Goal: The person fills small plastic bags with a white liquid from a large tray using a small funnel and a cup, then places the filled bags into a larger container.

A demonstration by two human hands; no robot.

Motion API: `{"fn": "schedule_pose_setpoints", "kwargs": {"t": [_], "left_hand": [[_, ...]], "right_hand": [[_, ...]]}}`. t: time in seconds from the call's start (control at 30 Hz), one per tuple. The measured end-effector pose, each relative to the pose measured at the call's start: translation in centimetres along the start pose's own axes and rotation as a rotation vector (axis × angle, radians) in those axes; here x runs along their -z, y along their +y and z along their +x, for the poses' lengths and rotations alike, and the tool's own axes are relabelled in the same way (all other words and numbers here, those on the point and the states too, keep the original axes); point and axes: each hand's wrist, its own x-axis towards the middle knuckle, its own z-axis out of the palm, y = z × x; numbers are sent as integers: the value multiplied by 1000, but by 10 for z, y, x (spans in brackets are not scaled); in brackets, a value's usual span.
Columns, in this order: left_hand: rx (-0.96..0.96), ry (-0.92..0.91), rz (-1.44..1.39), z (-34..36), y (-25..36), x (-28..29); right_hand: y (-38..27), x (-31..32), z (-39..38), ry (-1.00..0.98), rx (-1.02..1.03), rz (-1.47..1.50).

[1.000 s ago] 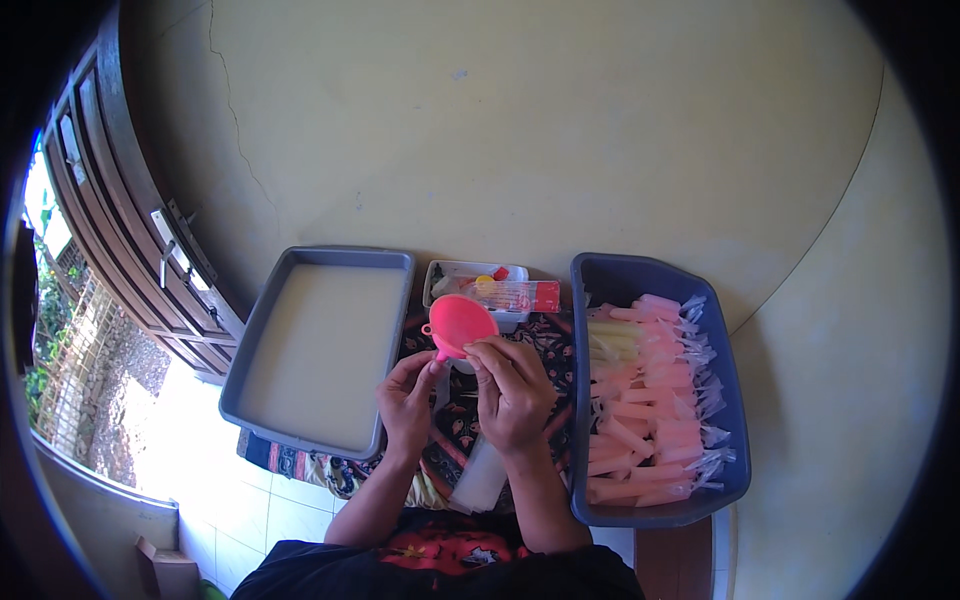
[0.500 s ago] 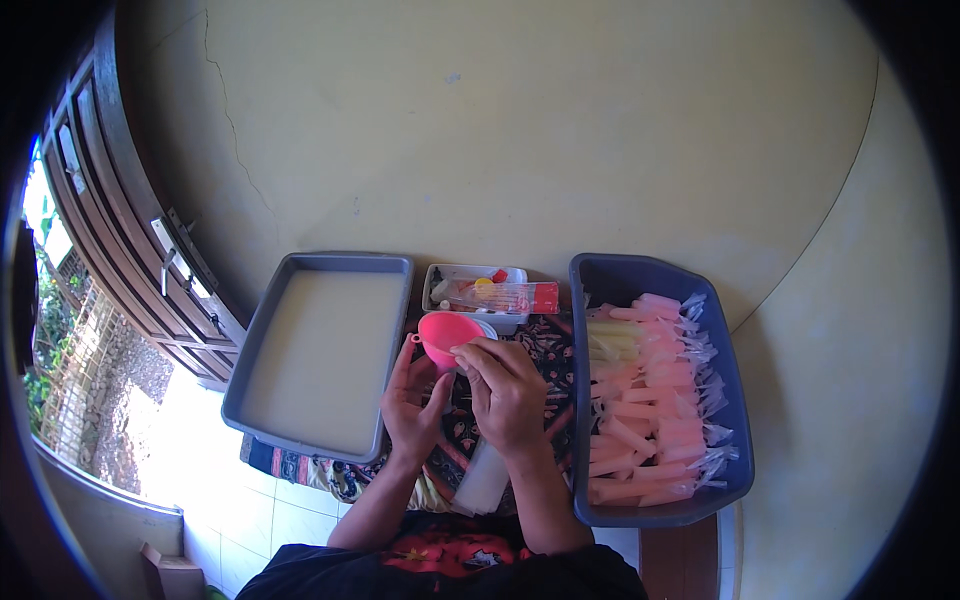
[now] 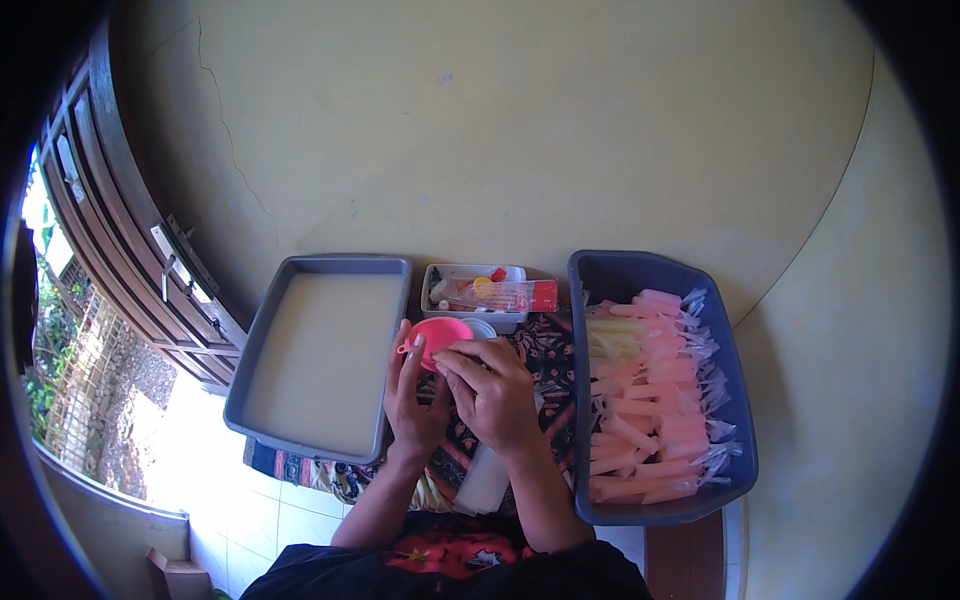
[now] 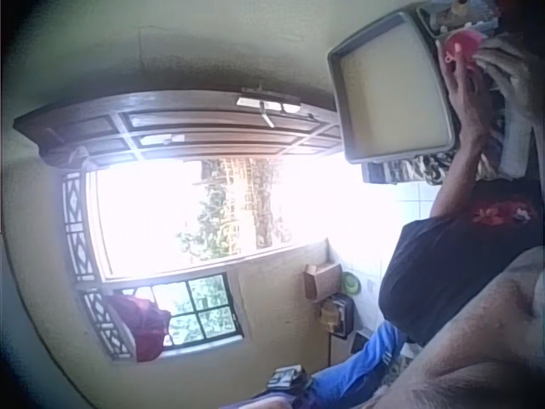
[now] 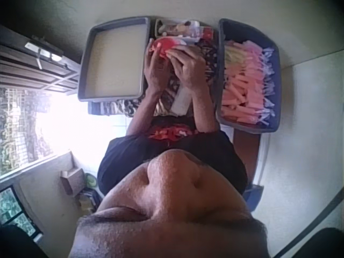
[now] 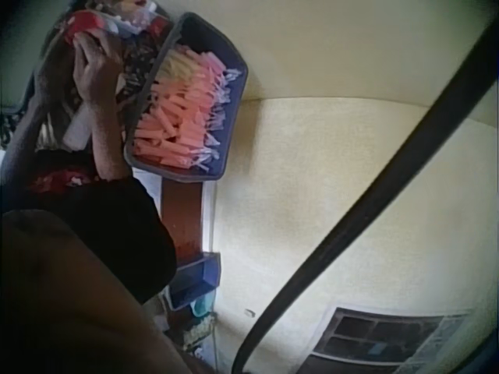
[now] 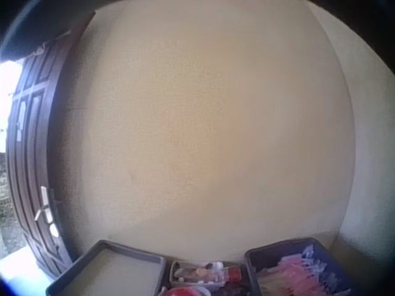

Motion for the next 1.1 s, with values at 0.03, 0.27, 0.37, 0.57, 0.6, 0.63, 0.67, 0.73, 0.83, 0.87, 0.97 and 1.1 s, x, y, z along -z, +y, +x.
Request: {"fn": "schedule_pose_setpoints", "kwargs": {"t": [0.03,0.27,0.37,0.57,0.6,0.63,0.67,0.73,0.83,0.87,0.97,1.1], "left_hand": [[-16,7,10,0,-1,0],[109,83,-133,-8,-2,0],[53,46,-101,-9,-5,5],[67,70,-83,-12,-7,2],[64,72,-78,-13,-7,4],[60,76,-53,-13,-6,5],[58,77,-31,-13,-6,5],[61,80,-35,-14,-7,5],[86,79,-56,-17,-7,6],[102,79,-70,-17,-6,6],[101,56,-88,-15,3,14],[98,70,-125,-12,13,36]], "right_hand": [[-1,0,1,-1,0,0],[31,-6,-5,148,-249,103],[59,-14,-13,49,-306,-2],[86,-47,-41,-278,-446,-225],[90,-52,-44,-260,-436,-213],[94,-57,-47,-241,-426,-201],[97,-61,-49,-241,-426,-198],[105,-65,-53,-221,-440,-155],[108,-68,-55,-191,-443,-151],[107,-68,-53,-192,-443,-149],[99,-61,-45,-135,-445,-108],[65,-46,-12,-16,-451,57]]}}
